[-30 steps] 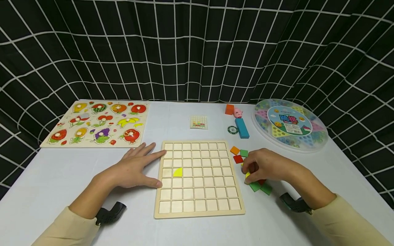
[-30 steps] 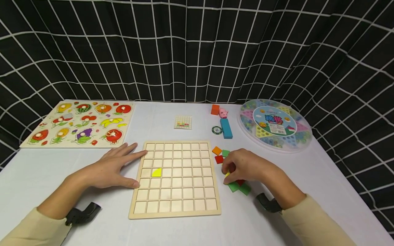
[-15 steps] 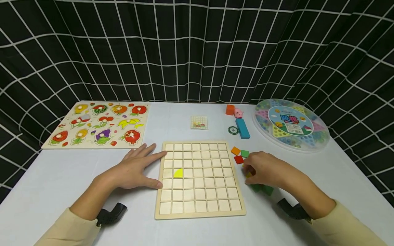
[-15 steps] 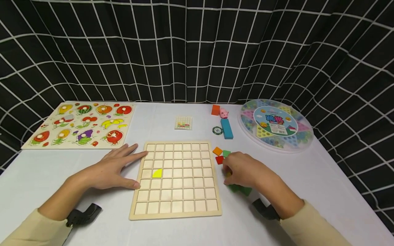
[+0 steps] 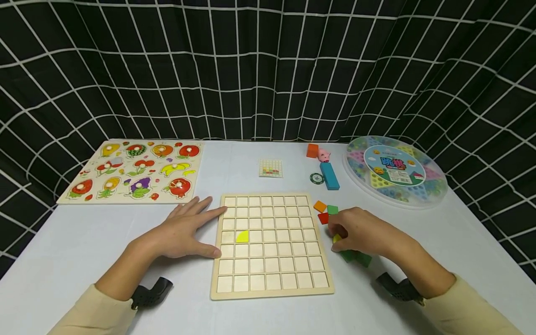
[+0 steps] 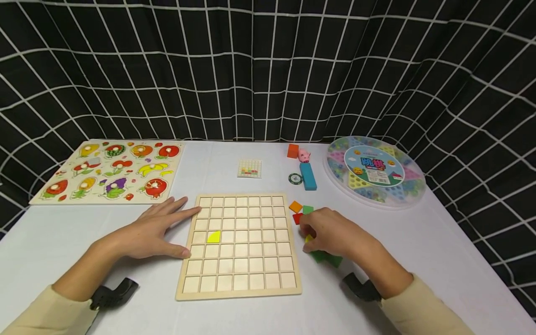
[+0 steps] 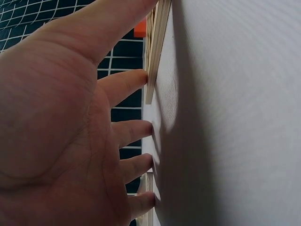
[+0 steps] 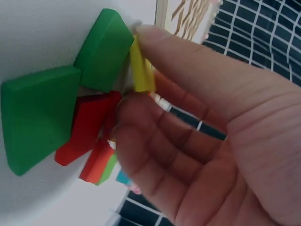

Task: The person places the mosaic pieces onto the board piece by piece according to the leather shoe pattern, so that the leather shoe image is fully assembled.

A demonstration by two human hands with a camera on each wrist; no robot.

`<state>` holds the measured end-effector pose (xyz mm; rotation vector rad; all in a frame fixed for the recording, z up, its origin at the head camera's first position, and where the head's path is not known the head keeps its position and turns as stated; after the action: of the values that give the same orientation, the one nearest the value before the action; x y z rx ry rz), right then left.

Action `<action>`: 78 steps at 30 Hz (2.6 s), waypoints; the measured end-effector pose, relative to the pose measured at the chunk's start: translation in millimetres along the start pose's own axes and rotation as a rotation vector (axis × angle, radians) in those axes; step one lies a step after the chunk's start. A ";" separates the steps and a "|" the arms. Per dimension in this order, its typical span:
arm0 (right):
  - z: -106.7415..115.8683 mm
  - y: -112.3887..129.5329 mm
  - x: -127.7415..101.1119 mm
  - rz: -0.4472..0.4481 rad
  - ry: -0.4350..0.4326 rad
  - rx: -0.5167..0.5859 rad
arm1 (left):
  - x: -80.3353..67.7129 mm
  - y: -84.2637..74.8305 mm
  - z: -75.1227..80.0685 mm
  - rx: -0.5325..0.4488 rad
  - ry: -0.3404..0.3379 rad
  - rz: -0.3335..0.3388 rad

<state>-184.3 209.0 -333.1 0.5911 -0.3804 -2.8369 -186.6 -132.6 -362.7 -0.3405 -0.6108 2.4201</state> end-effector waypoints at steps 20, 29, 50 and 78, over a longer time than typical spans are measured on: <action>14.0 24.7 7.9 0.186 0.025 0.391 | -0.1 1.7 -0.9 0.004 -0.002 -0.001; 11.2 61.6 22.3 0.173 -0.045 0.372 | -2.0 2.2 -1.6 -0.004 -0.003 -0.005; -23.5 109.1 46.3 0.146 0.077 0.444 | -1.6 3.1 -0.9 -0.005 -0.002 0.002; -21.6 113.4 52.2 0.101 0.019 0.230 | -3.1 1.0 0.9 0.006 -0.019 -0.004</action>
<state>-204.0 83.9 -337.7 0.6213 -0.7182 -2.7091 -185.1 -135.4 -362.1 -0.3141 -0.6116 2.4236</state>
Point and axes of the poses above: each hand's wrist, its own x-axis towards the middle knuckle, its own z-axis out of the back of the hand, y = z × x, the point moved 7 cm from there along x, towards the middle knuckle, and after that the axes turned 12 degrees about -z, right-handed, at the moved point
